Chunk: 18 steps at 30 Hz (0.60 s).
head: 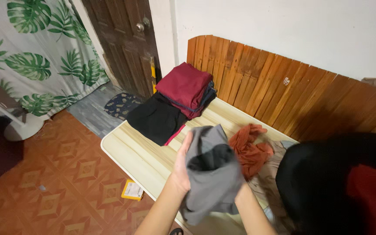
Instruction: The person folds a variety of clothing items including shorts, jeans, trousers, and shirts, placing them in organized stacks on a flat surface.
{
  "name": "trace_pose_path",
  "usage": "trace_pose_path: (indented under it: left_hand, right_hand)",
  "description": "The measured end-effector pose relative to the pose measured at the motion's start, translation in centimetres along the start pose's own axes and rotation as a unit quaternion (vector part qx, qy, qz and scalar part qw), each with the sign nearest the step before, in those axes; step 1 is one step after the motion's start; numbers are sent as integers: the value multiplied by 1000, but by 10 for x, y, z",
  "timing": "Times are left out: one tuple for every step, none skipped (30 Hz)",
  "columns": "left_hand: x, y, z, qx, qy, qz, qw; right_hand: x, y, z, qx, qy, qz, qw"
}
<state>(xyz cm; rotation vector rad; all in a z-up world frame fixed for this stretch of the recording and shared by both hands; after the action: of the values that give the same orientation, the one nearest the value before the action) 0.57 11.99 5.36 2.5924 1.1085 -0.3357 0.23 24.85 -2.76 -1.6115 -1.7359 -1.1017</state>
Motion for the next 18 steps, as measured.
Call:
trace_pose_path:
  left_hand:
    - [11,7,-16,53,62,65,995]
    - [8,10,-22,55,61,64,995]
    - [4,12,-25,64,52,62,995]
    - [0,12,-25,74,42,61,994]
    - [-4,12,-21,75,41,60,995]
    - [-8,13,-18,114,65,58,990]
    - [-12,12,-15,151,89,57,983]
    - [-18,8,-5,152,87,57,983]
    - [-26,4,0,178,98,46,978]
    - [-31,0,4,205,110,36,972]
    - [-33,-3,9,205,110,36,972]
    - [-34,-5,12,203,109,38,972]
    - [-33,-6,14,197,109,39,974]
    - [-31,-4,15,184,103,35,977]
    - [-31,-4,16,172,96,31,980]
    - [-30,0,16,160,89,27,983]
    - [-31,2,17,151,82,20,985]
    - [-34,4,19,137,75,10,988]
  right_hand:
    - [-6,-6,6,4,-18,-32,999]
    - [-13,-10,11,8,-36,-62,997]
    - [-20,-13,16,4,-53,-87,995]
    - [-27,-15,20,0,-70,-110,991]
    - [-34,-17,21,-5,-87,-131,988]
    - [-41,-16,20,-12,-103,-150,983]
    - [-47,-14,17,-20,-118,-168,979]
    - [-53,-8,12,-27,-132,-184,974]
    - [-57,0,9,-33,-130,-200,971]
    - [-58,6,2,-34,-126,-214,968]
    - [-58,14,-6,-27,-97,-238,966]
    - [-59,23,-15,-10,-54,-272,961]
    - [-56,27,-25,-10,-54,-273,960]
    - [-57,32,-38,17,-33,-308,951]
    - [-56,35,-50,44,-12,-339,940]
    - [-52,36,-56,44,-12,-338,940]
    - [-49,34,-56,25,-10,-328,944]
    - [-47,32,-52,7,-8,-319,948]
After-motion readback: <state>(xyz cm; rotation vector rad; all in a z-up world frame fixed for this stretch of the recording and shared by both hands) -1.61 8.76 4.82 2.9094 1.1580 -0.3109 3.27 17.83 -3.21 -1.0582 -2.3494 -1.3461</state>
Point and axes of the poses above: each hand's wrist, its own y-axis away from the middle knuckle, its own z-axis out of the back of the hand, x = y × z, the point moved 7 cm from there along -y, towards the middle knuckle
